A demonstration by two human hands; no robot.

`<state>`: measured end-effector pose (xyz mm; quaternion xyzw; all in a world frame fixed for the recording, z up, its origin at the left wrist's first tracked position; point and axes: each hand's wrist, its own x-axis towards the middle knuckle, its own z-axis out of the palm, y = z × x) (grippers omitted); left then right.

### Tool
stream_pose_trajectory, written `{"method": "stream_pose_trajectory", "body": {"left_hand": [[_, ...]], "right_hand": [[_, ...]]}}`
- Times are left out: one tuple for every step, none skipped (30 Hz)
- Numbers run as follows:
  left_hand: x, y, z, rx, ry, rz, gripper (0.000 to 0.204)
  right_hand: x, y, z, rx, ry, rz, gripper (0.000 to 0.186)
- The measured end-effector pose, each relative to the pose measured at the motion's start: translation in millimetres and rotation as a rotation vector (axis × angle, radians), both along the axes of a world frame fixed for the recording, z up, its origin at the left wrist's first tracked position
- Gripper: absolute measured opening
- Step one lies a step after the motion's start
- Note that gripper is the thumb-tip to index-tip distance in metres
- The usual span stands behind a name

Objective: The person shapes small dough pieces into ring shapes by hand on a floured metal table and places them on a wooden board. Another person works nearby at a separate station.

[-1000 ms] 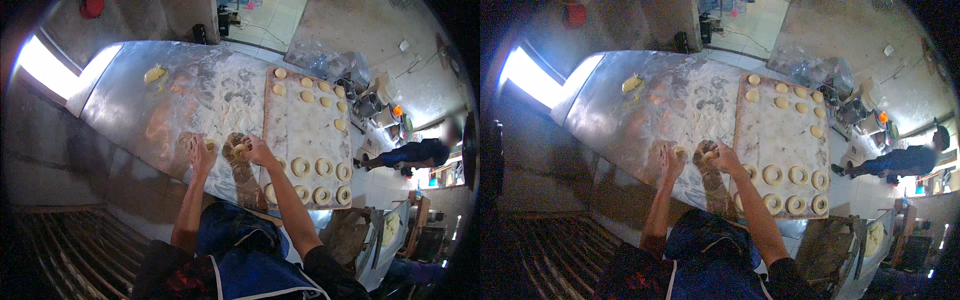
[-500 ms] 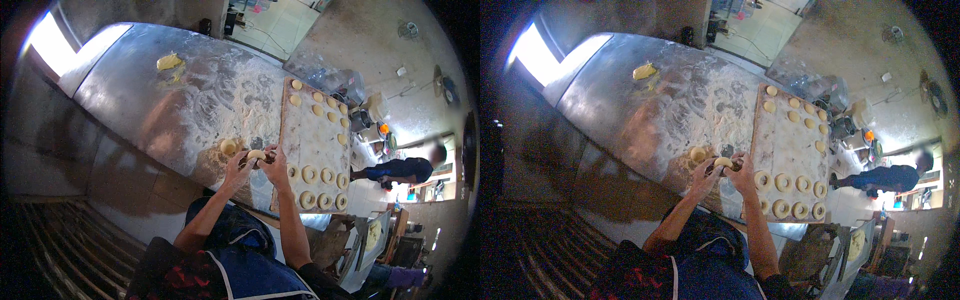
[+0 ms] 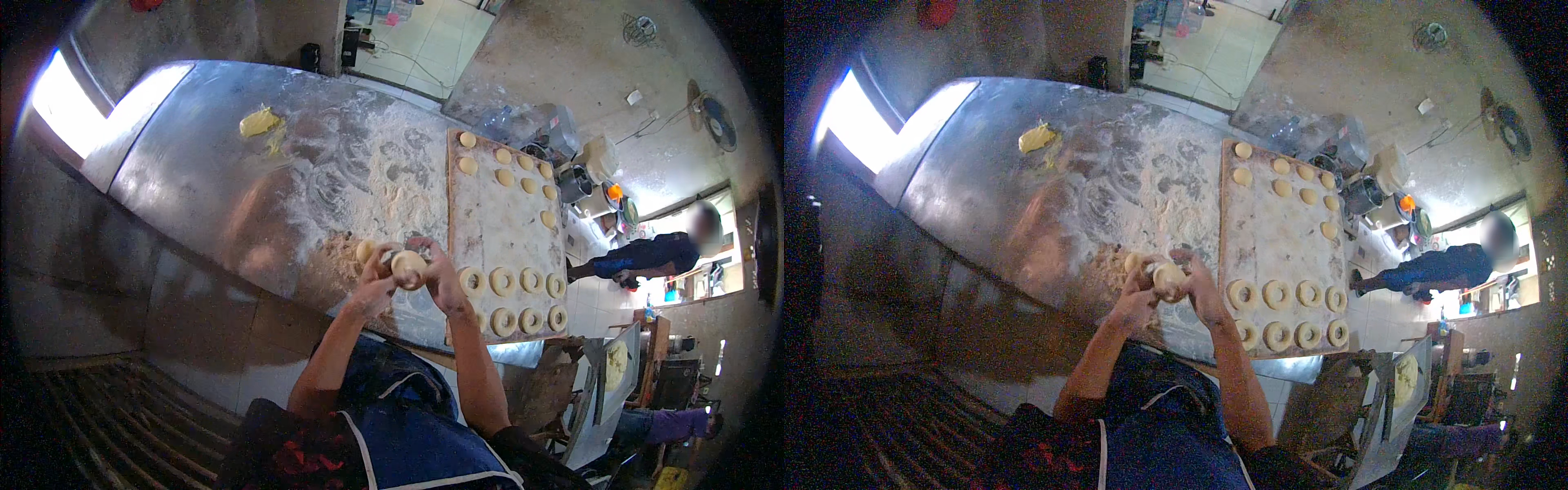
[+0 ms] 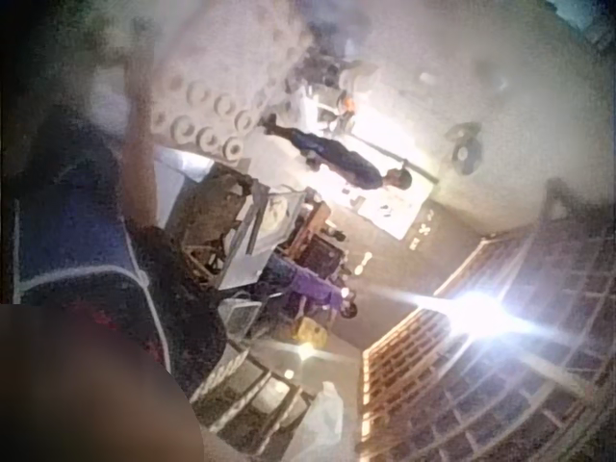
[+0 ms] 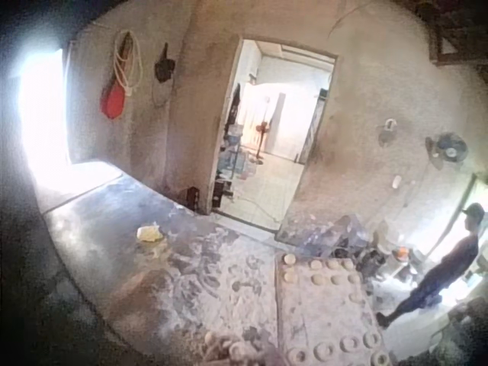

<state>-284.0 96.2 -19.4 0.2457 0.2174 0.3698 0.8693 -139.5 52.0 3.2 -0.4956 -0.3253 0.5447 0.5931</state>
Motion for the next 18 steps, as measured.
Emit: {"method": "stream_pose_trajectory", "body": {"left_hand": [[2,-1,-1,0.043,0.151,-0.112,0.052],[6,0,-2,0.278,0.187,-0.063,0.051],[11,-2,-4,0.475,0.278,0.025,0.049],[19,-1,-6,0.687,0.347,0.097,0.047],[26,-3,-9,0.322,0.064,0.138,0.029],[35,-3,-11,0.159,0.005,0.228,0.023],[43,-4,-13,0.006,-0.051,0.263,0.018],[52,-2,-14,-0.184,-0.054,0.25,0.015],[60,-4,-16,-0.149,0.112,0.319,0.017],[67,-2,-17,0.041,0.217,0.389,0.019],[73,-4,-16,0.227,0.327,0.402,0.021],[78,-4,-17,0.362,0.467,0.474,0.023],[84,-6,-16,0.365,0.455,0.397,0.027],[88,-7,-17,0.497,0.569,0.323,0.028],[92,-10,-16,0.626,0.66,0.297,0.029],[97,-15,-17,0.808,0.709,0.296,0.03],[100,-20,-17,0.727,0.737,0.24,0.029],[107,-26,-17,0.398,0.515,0.219,0.03]], "right_hand": [[5,2,-9,-0.066,0.065,-0.046,0.034],[12,4,-20,-0.118,0.151,-0.095,0.031],[17,5,-31,-0.17,0.239,-0.145,0.029],[23,4,-42,-0.125,-0.128,-0.143,0.03],[30,6,-53,-0.075,-0.499,-0.135,0.035],[37,5,-61,-0.036,-0.768,-0.111,0.038],[42,5,-67,-0.01,-0.877,-0.156,0.043],[44,2,-71,-0.001,-0.883,-0.179,0.044],[45,0,-72,0.008,-0.902,-0.192,0.046],[46,-4,-69,-0.011,-0.592,-0.241,0.047],[42,-7,-63,-0.006,-0.124,-0.329,0.049],[41,-11,-55,-0.056,-0.022,-0.319,0.051],[40,-17,-43,-0.159,0.066,-0.289,0.054],[39,-20,-32,-0.289,0.084,-0.336,0.057],[36,-22,-20,-0.296,-0.006,-0.338,0.061],[39,-25,-9,-0.328,-0.126,-0.318,0.062],[42,-31,1,-0.368,-0.246,-0.277,0.062],[47,-35,7,-0.327,-0.382,-0.222,0.062]]}}
